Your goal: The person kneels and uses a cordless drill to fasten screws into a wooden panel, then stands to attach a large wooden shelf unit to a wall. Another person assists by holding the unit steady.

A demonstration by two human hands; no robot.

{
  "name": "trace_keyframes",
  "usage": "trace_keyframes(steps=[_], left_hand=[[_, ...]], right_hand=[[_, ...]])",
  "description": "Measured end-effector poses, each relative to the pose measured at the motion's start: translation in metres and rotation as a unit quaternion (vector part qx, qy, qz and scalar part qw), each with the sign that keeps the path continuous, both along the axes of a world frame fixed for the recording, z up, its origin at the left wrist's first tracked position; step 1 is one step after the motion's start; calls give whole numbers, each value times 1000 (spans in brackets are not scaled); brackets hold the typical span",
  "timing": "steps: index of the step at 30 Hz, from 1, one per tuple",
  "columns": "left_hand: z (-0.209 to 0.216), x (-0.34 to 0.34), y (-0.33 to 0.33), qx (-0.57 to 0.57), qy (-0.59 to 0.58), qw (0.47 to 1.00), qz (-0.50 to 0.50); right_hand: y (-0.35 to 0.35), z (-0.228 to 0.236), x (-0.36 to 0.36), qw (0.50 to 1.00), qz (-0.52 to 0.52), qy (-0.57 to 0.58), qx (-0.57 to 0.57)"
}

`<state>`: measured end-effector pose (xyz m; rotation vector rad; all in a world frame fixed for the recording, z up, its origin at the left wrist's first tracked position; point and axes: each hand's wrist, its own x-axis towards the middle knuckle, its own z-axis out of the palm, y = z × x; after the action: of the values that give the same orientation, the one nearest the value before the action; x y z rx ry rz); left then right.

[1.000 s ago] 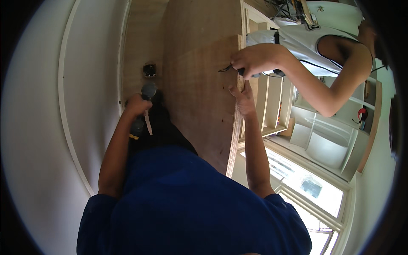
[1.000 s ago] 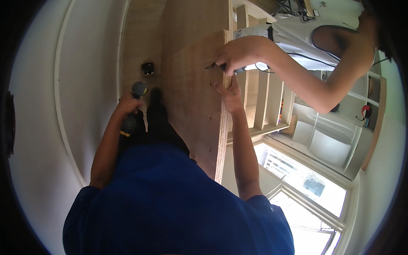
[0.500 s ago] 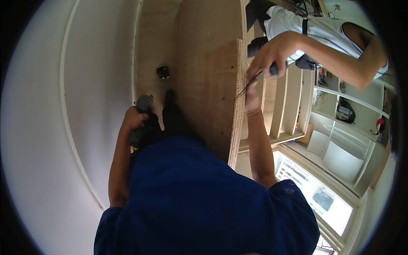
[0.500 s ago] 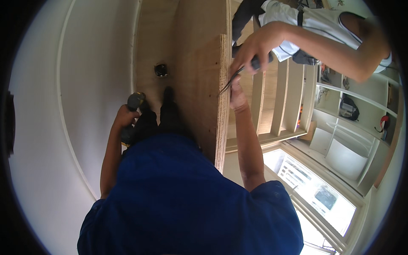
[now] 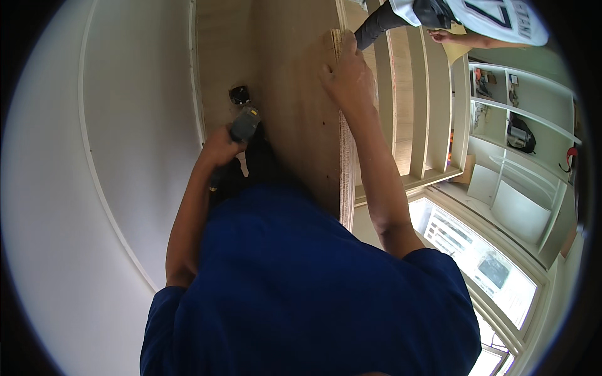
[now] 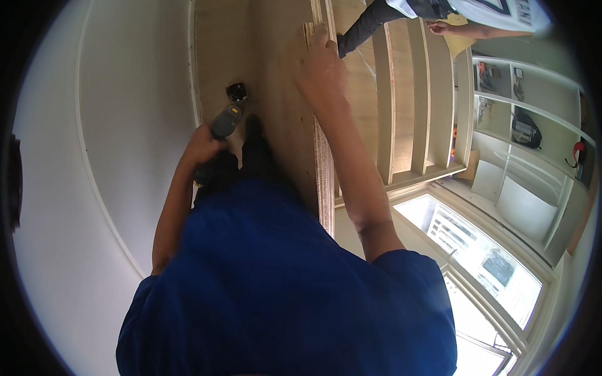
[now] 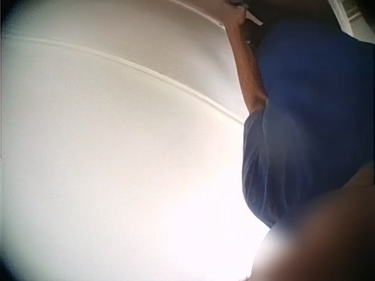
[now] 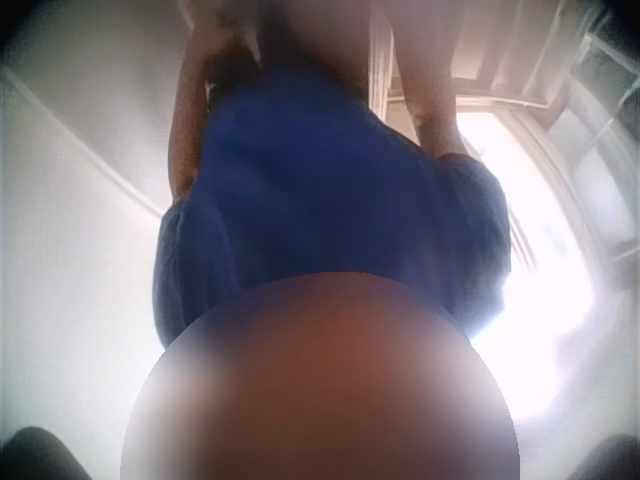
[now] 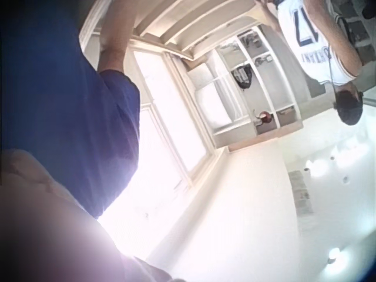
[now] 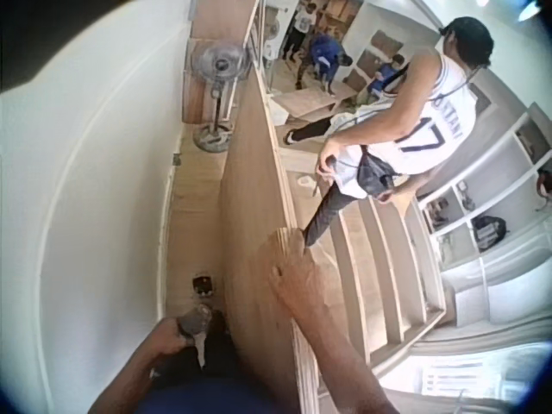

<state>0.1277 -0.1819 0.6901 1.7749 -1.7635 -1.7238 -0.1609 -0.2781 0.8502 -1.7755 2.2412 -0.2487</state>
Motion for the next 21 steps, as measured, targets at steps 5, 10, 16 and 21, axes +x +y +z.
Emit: trace_keyframes(steps=[5,10,16,21], left_hand=[[20,-1,-1,23,70,996,40],[26,6,-4,45,212,971,106],[42,4,-13,67,384,914,107],[49,-3,-7,125,448,882,74]], right_hand=[[25,-13,-13,998,61,-5,-14],[103,1,12,998,11,57,29],[105,9,31,987,-91,94,94],[106,3,27,989,-61,125,52]])
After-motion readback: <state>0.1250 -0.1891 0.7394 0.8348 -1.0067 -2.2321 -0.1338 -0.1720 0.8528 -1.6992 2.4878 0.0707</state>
